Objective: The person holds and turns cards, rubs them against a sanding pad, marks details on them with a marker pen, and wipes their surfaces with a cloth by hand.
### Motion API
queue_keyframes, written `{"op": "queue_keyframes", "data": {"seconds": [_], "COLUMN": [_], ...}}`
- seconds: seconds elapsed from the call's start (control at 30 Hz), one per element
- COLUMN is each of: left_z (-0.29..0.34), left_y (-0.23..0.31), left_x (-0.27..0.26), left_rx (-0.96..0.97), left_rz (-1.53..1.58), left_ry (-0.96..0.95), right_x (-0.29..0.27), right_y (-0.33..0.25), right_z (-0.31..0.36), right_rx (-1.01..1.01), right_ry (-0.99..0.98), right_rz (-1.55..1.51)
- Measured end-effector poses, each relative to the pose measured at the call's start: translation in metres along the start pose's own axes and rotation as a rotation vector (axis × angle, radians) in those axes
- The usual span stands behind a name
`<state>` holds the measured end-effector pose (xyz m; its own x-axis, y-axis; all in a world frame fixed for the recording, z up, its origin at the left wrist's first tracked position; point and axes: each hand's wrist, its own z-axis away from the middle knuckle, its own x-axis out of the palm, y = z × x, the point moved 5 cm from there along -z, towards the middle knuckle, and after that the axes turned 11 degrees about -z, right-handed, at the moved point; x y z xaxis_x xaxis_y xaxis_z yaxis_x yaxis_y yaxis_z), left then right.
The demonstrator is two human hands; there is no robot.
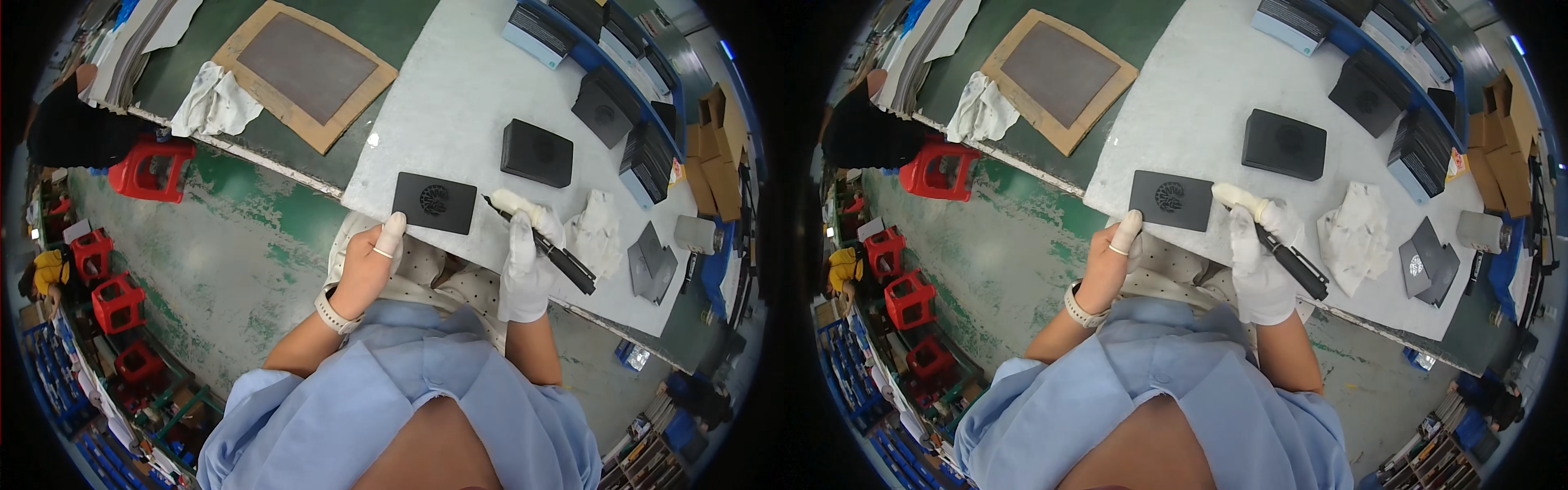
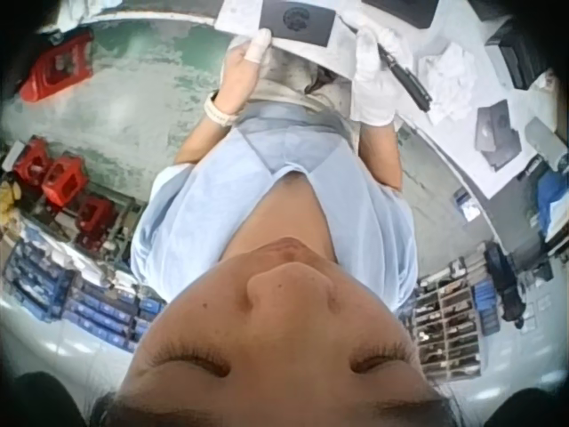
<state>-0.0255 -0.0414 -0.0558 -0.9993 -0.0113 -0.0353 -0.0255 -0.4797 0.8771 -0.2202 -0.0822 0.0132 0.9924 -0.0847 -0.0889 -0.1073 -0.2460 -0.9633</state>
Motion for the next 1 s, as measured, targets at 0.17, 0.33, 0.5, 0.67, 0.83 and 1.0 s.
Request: {"op": "queue_keyframes", "data": {"seconds": [0.17,0.33,0.5,0.67,0.83,1.0], "left_z": [-0.002,-0.002,-0.001,-0.001,-0.002,-0.001], "left_y": [-0.003,-0.002,-0.003,0.000,-0.003,0.000], "left_x": [0.000,0.000,-0.001,-0.001,-0.001,-0.001], "left_rx": [0.033,0.024,0.044,0.038,0.029,0.032], "left_rz": [-0.037,-0.030,-0.056,-0.046,-0.047,-0.040], "left_ry": [0.010,0.027,0.034,0.008,0.019,0.010], "right_x": [0.007,0.013,0.013,0.013,0.014,0.006], "right_y": [0.007,0.015,0.017,0.019,0.020,0.019], "right_z": [0.011,0.017,0.018,0.016,0.016,0.019], "right_rx": [0.026,0.076,0.120,0.121,0.100,0.174], "right_ry": [-0.032,-0.248,-0.275,-0.242,-0.240,-0.088], "right_rz": [-0.238,-0.059,-0.069,-0.020,-0.029,-0.204]}}
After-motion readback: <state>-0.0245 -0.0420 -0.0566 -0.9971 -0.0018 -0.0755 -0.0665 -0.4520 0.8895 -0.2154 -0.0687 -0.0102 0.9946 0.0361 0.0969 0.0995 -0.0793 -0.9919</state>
